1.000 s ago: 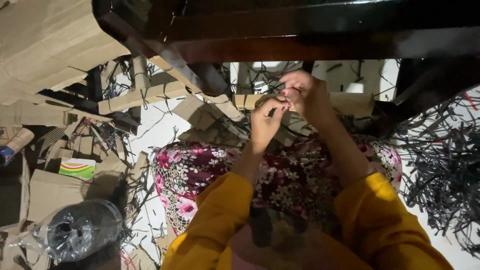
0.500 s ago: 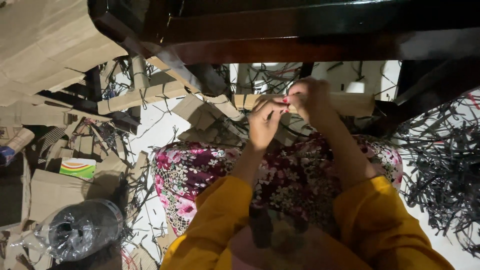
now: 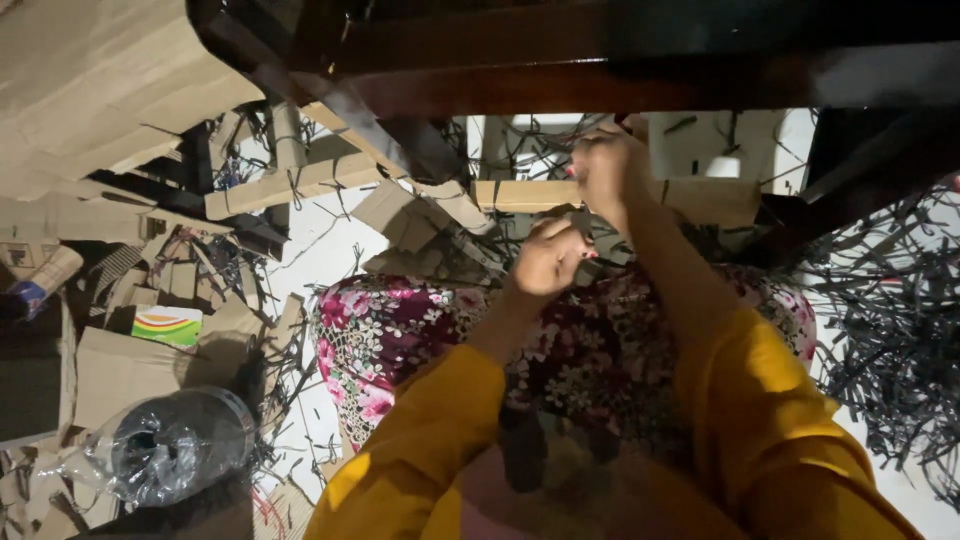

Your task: The person sits on the floor and assembles a cardboard structure by wrapping and tying black string around cardboard pieces. They repeatedly tie knots and adjust the string to secure the components together.

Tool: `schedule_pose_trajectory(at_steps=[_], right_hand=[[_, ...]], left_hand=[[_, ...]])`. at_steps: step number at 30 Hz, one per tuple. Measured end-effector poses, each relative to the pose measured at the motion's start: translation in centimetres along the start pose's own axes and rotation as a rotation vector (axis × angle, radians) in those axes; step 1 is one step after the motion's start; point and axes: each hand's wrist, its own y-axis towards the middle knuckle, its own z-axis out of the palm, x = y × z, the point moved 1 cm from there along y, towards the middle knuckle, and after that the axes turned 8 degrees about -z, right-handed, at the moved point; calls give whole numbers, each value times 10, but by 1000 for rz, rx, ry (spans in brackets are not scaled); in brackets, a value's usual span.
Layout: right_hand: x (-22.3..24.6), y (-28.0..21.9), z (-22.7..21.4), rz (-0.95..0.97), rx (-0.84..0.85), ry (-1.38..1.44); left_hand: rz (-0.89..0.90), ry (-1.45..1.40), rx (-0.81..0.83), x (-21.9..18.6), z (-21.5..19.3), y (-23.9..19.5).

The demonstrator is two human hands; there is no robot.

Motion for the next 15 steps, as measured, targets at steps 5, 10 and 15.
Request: schedule_pose_trajectory(at_steps=[5,10,15], right_hand=[[7,6,-35,105,26,102],[10,6,-33,140,93,81],[26,11,-66,123,-42,246]], left_hand=[[-85,141,82,-67,-62,39],[-110,283,50,-94,-80,76],[25,395,-10,-94,-67,99]])
